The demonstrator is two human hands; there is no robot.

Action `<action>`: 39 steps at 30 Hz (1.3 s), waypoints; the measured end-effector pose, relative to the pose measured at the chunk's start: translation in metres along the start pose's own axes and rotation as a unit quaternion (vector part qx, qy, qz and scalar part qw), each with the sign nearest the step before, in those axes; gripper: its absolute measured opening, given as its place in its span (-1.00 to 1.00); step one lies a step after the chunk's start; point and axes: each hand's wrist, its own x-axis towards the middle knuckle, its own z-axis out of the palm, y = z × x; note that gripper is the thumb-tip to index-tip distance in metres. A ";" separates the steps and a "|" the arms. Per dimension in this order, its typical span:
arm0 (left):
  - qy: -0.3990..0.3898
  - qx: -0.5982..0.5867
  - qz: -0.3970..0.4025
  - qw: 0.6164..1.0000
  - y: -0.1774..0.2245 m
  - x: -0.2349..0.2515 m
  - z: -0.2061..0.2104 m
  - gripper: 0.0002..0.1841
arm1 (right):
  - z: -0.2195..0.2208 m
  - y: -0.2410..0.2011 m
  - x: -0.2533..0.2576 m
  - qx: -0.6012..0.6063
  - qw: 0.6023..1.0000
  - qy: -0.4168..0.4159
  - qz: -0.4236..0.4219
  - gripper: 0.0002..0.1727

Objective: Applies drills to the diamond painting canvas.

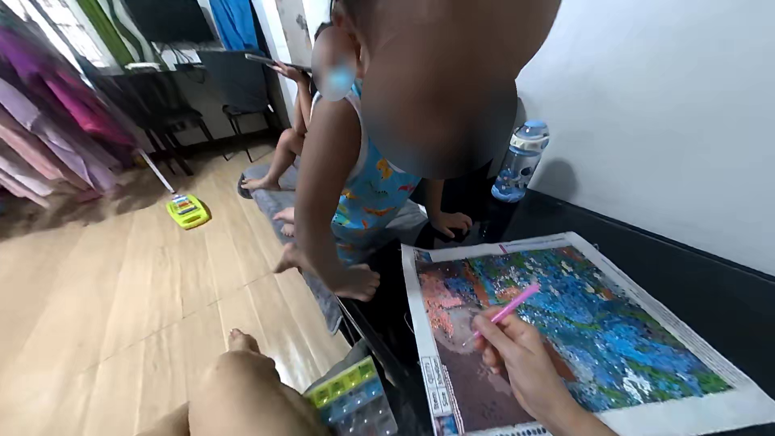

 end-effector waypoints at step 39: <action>0.013 0.282 0.003 0.959 -0.025 -0.028 0.041 -0.55 | -0.009 0.039 -0.005 -0.219 0.928 -0.156 -0.258 -0.62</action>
